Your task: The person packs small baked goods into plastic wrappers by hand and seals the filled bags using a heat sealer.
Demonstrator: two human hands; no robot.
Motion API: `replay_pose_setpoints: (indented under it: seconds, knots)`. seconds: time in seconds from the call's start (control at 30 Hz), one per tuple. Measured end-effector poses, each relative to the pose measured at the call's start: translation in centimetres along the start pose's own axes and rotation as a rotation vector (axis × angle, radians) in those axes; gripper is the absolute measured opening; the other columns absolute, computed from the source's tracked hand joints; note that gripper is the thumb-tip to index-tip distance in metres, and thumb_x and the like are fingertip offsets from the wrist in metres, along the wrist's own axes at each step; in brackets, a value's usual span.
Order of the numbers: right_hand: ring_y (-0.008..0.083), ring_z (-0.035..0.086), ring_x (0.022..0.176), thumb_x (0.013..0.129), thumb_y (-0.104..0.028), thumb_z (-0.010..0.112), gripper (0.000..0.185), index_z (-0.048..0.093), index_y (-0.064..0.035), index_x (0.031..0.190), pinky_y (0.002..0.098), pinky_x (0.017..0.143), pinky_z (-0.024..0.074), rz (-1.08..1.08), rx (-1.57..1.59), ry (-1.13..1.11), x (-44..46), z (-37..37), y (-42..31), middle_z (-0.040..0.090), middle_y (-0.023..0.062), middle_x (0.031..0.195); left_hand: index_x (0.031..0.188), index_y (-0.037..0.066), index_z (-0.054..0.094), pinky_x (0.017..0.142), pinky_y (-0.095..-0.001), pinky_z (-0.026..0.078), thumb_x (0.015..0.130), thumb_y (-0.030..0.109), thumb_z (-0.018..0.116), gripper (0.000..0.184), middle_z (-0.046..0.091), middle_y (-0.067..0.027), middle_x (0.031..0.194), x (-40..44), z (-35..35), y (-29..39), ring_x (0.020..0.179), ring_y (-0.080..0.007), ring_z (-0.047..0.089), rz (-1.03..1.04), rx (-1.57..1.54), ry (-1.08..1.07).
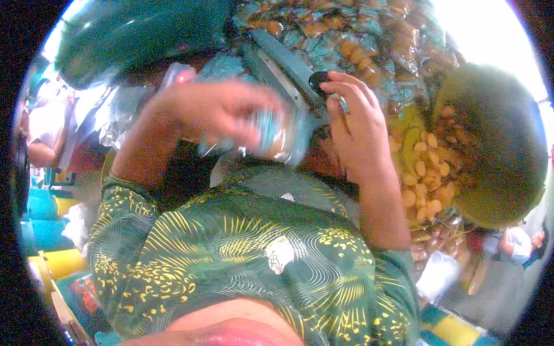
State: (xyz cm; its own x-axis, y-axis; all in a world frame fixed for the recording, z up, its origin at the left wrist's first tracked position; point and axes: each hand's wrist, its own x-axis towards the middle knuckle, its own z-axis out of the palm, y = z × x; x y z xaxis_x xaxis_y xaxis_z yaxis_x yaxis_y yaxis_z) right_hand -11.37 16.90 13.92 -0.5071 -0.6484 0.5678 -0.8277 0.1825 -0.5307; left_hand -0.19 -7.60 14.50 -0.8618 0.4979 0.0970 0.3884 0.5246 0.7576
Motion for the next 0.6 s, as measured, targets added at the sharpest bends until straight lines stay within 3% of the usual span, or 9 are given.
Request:
replay_pose_setpoints:
  seconds: [0.07, 0.13, 0.23, 0.3, 0.33, 0.37, 0.43, 0.53, 0.6]
  knots:
    - [0.0333, 0.057, 0.117, 0.087, -0.002, 0.060, 0.019, 0.064, -0.0059, 0.105, 0.0412, 0.100, 0.0440, 0.002, -0.056, 0.008, -1.0, -0.5, 0.2, 0.062, 0.0141, 0.122, 0.115, 0.002, 0.063, 0.089, -0.0354, 0.049, 0.093, 0.030, 0.062, 0.035, 0.067, -0.0054, 0.104, 0.7, -5.4, 0.8, 0.099, -0.0202, 0.062, -0.070, 0.037, 0.521]
    - [0.0330, 0.057, 0.117, 0.085, -0.002, 0.062, 0.020, 0.064, -0.0057, 0.104, 0.0406, 0.099, 0.0452, 0.025, -0.095, 0.009, -2.1, -0.9, 0.6, 0.061, 0.0153, 0.124, 0.130, -0.003, 0.043, 0.091, -0.0369, 0.050, 0.101, 0.021, 0.048, 0.038, 0.060, -0.0136, 0.115, 2.6, -6.2, 5.6, 0.100, -0.0249, 0.063, 0.282, -0.532, 1.219]
    - [0.0323, 0.056, 0.117, 0.083, -0.003, 0.064, 0.022, 0.064, -0.0047, 0.105, 0.0411, 0.097, 0.0469, 0.053, -0.140, 0.019, -4.0, -1.6, 1.4, 0.060, 0.0164, 0.124, 0.113, 0.002, 0.065, 0.089, -0.0327, 0.049, 0.096, 0.030, 0.058, 0.033, 0.069, -0.0065, 0.102, -1.7, -10.3, -5.3, 0.096, -0.0188, 0.063, -0.025, -0.084, 1.184]
    - [0.0324, 0.057, 0.117, 0.083, -0.003, 0.064, 0.022, 0.064, -0.0042, 0.105, 0.0409, 0.098, 0.0465, 0.125, -0.125, 0.005, -5.2, -2.7, 2.0, 0.060, 0.0161, 0.125, 0.113, 0.003, 0.065, 0.087, -0.0334, 0.051, 0.096, 0.032, 0.057, 0.035, 0.070, -0.0089, 0.102, -1.0, -4.9, -6.3, 0.093, -0.0200, 0.066, -0.351, 0.281, 1.098]
    - [0.0324, 0.057, 0.117, 0.083, -0.003, 0.064, 0.022, 0.064, -0.0039, 0.105, 0.0408, 0.098, 0.0464, 0.164, -0.117, -0.003, -5.8, -3.2, 2.4, 0.060, 0.0160, 0.125, 0.107, 0.009, 0.069, 0.079, -0.0360, 0.052, 0.093, 0.037, 0.059, 0.033, 0.069, -0.0115, 0.096, -1.1, -2.3, -9.4, 0.088, -0.0209, 0.066, -0.417, 0.274, 1.076]
    - [0.0317, 0.056, 0.118, 0.084, -0.005, 0.064, 0.021, 0.064, -0.0040, 0.105, 0.0405, 0.100, 0.0447, 0.149, -0.165, -0.012, -6.3, -3.7, 3.0, 0.059, 0.0156, 0.126, 0.108, 0.011, 0.069, 0.084, -0.0409, 0.051, 0.093, 0.034, 0.058, 0.030, 0.066, -0.0120, 0.107, -2.7, -0.6, -16.6, 0.099, -0.0275, 0.063, -0.434, 0.445, 0.917]
    - [0.0316, 0.055, 0.119, 0.085, -0.007, 0.063, 0.020, 0.064, -0.0041, 0.105, 0.0409, 0.101, 0.0434, 0.197, -0.125, -0.008, -7.2, -4.2, 3.7, 0.059, 0.0156, 0.127, 0.107, 0.012, 0.070, 0.089, -0.0453, 0.049, 0.090, 0.030, 0.060, 0.027, 0.064, -0.0116, 0.110, -2.6, 3.8, -12.3, 0.104, -0.0329, 0.059, -0.768, 0.781, 0.671]
    - [0.0319, 0.054, 0.121, 0.085, -0.008, 0.064, 0.020, 0.065, -0.0042, 0.105, 0.0414, 0.102, 0.0421, 0.230, -0.101, -0.036, -7.8, -4.3, 4.3, 0.058, 0.0157, 0.128, 0.107, 0.015, 0.072, 0.087, -0.0487, 0.049, 0.082, 0.028, 0.068, 0.028, 0.066, -0.0147, 0.100, -3.2, 6.7, -13.1, 0.097, -0.0362, 0.060, -0.666, 0.873, 0.654]
    - [0.0324, 0.053, 0.121, 0.085, -0.009, 0.064, 0.021, 0.065, -0.0041, 0.105, 0.0416, 0.103, 0.0418, 0.234, -0.084, -0.064, -7.9, -3.9, 4.5, 0.058, 0.0161, 0.128, 0.098, 0.012, 0.071, 0.091, -0.0460, 0.047, 0.082, 0.025, 0.069, 0.020, 0.066, -0.0139, 0.103, -3.0, 6.7, -13.3, 0.102, -0.0334, 0.060, -0.630, 0.824, 0.711]
